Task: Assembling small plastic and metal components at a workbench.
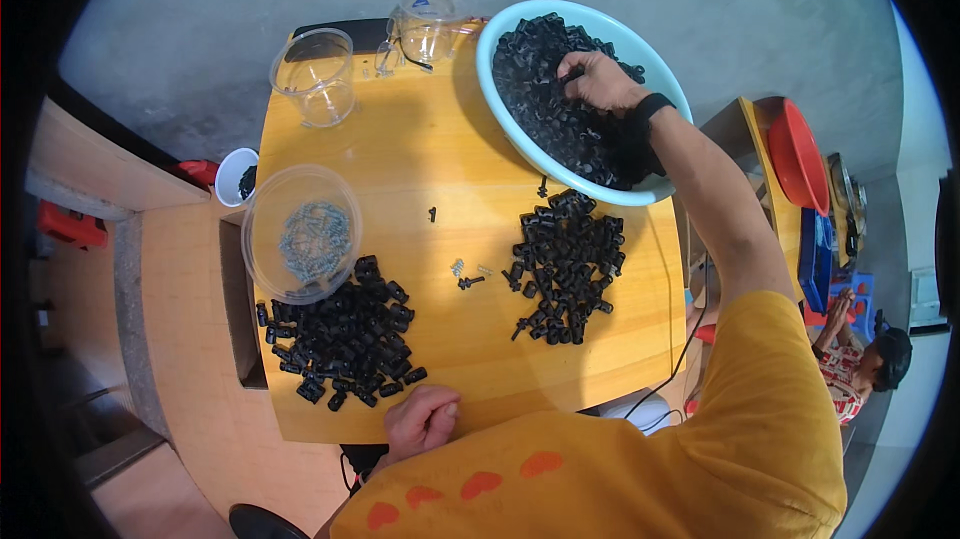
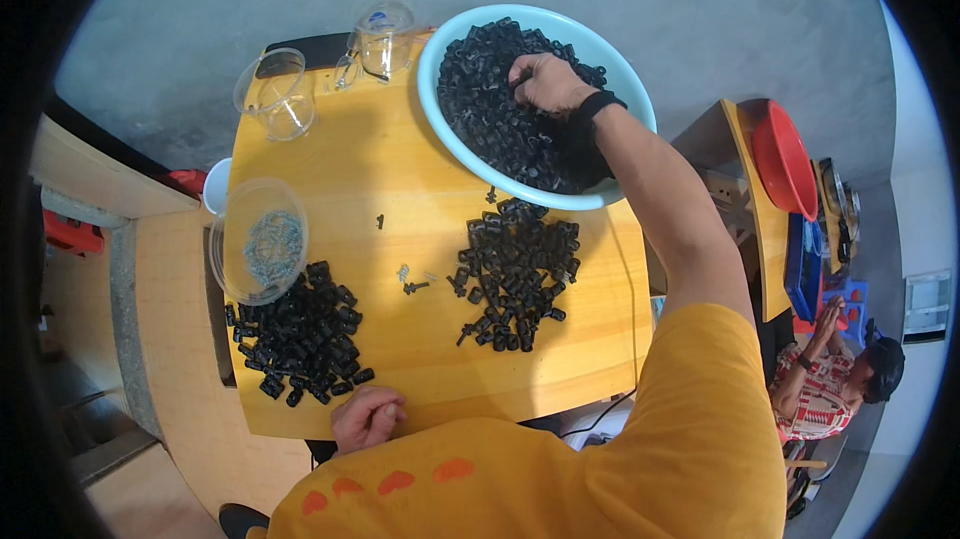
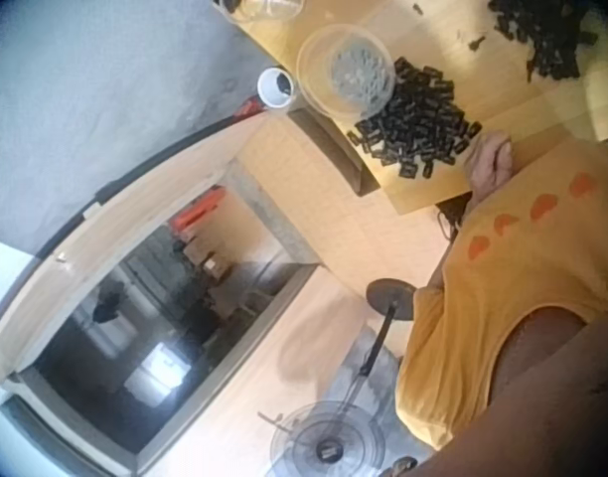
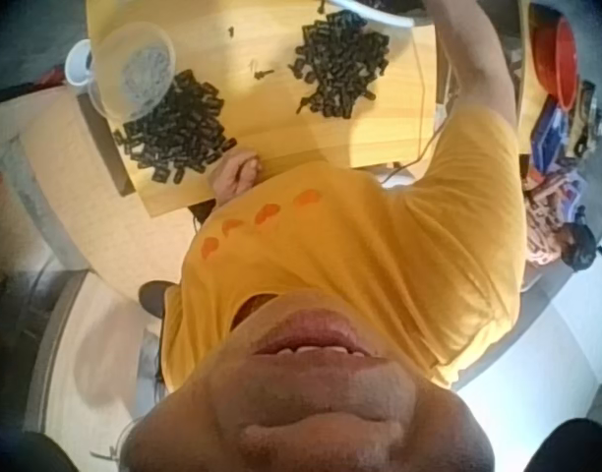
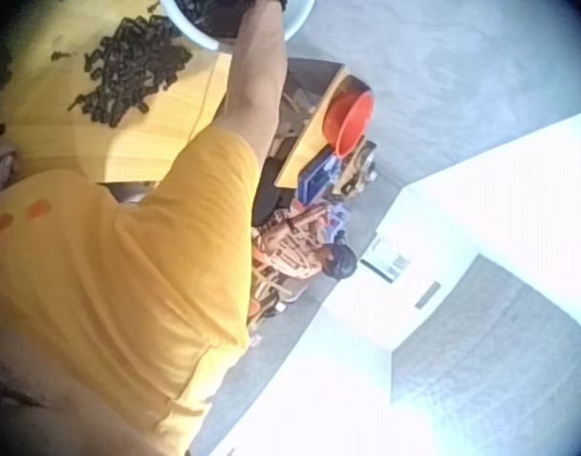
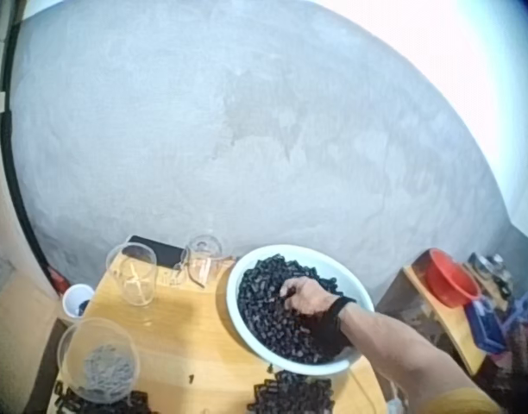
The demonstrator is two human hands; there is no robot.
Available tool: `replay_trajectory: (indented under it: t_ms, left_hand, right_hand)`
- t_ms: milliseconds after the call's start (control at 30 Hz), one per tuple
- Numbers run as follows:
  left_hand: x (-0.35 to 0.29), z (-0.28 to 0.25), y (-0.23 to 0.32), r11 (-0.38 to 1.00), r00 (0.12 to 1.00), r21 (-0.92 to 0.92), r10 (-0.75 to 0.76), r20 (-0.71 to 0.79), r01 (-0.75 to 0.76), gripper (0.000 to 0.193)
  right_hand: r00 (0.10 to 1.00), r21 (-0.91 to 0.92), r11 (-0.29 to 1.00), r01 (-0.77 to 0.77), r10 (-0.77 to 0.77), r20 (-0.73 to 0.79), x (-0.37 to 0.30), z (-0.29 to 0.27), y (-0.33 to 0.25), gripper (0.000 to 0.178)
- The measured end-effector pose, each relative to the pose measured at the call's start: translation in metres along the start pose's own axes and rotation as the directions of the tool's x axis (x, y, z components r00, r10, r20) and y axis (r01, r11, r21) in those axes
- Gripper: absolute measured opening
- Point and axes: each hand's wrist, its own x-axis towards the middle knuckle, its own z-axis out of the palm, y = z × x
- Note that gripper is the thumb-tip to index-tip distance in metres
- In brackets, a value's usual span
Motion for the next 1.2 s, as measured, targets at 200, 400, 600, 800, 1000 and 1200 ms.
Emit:
replay_trajectory:
  t_ms: [200, 400, 600, 800, 1000, 1200]
  left_hand:
    - [0.002, 0.001, -0.002, 0.998, 0.998, -0.012, 0.059, -0.004, -0.059, 0.014]
    - [0.003, 0.003, 0.002, 0.999, 0.999, -0.021, 0.039, -0.021, -0.039, 0.005]
    - [-0.006, 0.007, 0.002, 0.995, 0.997, -0.078, -0.059, -0.046, 0.056, 0.005]
    - [-0.002, 0.012, 0.002, 0.957, 0.974, -0.206, -0.219, -0.061, 0.202, 0.006]
    - [0.019, 0.015, 0.03, 0.999, 0.998, 0.047, 0.019, -0.064, -0.017, 0.012]
    - [0.036, 0.031, 0.027, 0.896, 0.974, 0.399, 0.225, -0.032, -0.194, 0.042]
  right_hand:
    - [0.998, 0.162, 0.985, -0.064, 0.067, -0.015, 0.001, -0.018, 0.006, 0.016]
    - [0.993, 0.338, 0.941, 0.029, 0.012, -0.117, -0.013, -0.04, -0.008, 0.014]
    - [0.996, 0.418, 0.906, 0.059, -0.027, -0.082, -0.074, -0.061, -0.057, 0.015]
    - [0.979, 0.505, 0.851, 0.144, -0.198, 0.055, -0.139, -0.039, -0.088, 0.013]
    - [0.949, 0.593, 0.804, -0.038, -0.157, 0.273, -0.172, 0.026, -0.098, 0.014]
    - [0.917, 0.591, 0.781, -0.204, -0.059, 0.394, -0.187, 0.094, -0.092, 0.019]
